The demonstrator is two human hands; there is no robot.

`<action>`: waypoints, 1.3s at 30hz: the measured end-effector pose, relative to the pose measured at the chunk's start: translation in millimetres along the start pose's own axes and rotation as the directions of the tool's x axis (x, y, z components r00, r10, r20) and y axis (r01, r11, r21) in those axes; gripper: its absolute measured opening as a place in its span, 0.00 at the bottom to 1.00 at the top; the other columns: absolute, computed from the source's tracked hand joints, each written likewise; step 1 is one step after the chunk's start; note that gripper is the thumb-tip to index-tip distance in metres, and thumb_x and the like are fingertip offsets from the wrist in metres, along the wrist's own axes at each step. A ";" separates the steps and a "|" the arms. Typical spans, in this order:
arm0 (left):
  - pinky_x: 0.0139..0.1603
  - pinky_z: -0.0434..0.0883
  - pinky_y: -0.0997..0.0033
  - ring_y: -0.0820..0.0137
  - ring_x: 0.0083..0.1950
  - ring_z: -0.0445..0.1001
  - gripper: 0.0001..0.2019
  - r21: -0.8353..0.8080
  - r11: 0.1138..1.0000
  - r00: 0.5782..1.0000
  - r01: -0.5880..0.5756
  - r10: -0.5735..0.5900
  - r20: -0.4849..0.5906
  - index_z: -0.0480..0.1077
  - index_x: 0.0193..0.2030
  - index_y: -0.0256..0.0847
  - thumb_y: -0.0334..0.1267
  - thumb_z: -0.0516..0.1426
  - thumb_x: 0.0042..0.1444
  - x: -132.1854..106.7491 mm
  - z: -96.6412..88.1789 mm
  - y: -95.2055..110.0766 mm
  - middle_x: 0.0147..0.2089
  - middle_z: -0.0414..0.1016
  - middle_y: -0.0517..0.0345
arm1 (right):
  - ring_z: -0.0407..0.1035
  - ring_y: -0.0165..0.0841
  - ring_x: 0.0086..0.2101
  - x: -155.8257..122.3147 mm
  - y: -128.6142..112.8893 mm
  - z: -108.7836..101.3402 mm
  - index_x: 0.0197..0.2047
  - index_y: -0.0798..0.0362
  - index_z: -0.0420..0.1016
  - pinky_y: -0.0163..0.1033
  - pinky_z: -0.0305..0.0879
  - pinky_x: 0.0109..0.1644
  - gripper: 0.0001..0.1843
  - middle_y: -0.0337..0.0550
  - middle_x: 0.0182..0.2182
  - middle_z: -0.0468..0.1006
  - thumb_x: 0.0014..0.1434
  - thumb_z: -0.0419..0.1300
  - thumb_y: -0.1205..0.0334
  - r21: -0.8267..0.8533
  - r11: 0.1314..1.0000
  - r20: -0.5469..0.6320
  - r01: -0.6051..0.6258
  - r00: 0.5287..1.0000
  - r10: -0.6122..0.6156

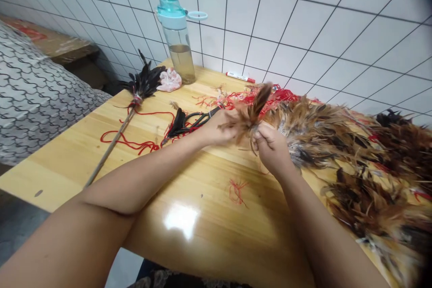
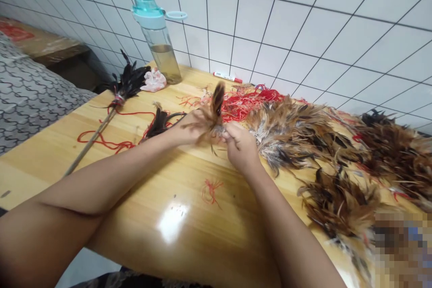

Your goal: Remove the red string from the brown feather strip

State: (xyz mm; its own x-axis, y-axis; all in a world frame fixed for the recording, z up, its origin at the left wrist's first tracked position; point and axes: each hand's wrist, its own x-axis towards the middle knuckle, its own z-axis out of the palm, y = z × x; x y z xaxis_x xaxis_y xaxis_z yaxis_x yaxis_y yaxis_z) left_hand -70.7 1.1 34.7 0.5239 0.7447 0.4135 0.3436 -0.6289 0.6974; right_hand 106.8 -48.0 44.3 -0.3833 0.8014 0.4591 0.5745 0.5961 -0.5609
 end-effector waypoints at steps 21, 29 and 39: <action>0.35 0.63 0.69 0.69 0.33 0.66 0.11 0.467 0.826 0.943 -0.315 0.330 0.053 0.65 0.27 0.38 0.30 0.47 0.58 -17.2 26.2 46.6 0.29 0.70 0.53 | 0.63 0.34 0.29 -11.3 9.4 10.1 0.35 0.52 0.72 0.40 0.46 0.31 0.12 0.46 0.32 0.74 0.64 0.48 0.64 -0.747 0.659 0.016 -0.085 0.989 0.147; 0.37 0.64 0.71 0.69 0.35 0.68 0.10 0.459 0.862 0.976 -0.217 0.207 0.073 0.67 0.30 0.37 0.32 0.48 0.60 -10.1 6.7 39.5 0.31 0.70 0.53 | 0.64 0.33 0.29 -6.4 11.2 13.5 0.35 0.52 0.71 0.37 0.48 0.30 0.12 0.45 0.33 0.74 0.61 0.47 0.67 -0.562 0.792 0.078 -0.237 0.938 0.337; 0.33 0.64 0.75 0.74 0.30 0.67 0.09 0.276 0.957 0.990 -0.085 0.113 -0.088 0.68 0.28 0.36 0.33 0.51 0.58 -5.4 4.1 29.1 0.27 0.70 0.58 | 0.47 0.23 0.21 1.3 11.7 -11.4 0.26 0.52 0.61 0.33 0.44 0.25 0.13 0.35 0.27 0.66 0.51 0.61 0.56 0.823 0.360 0.298 -0.439 0.874 0.385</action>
State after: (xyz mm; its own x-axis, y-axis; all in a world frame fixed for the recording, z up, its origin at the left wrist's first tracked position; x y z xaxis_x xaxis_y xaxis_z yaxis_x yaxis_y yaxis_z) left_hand -60.4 -22.2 50.3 0.4891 0.6854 0.5394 0.4999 -0.7271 0.4706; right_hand 121.2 -40.5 46.2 -0.3289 0.9441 -0.0199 -0.2199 -0.0970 -0.9707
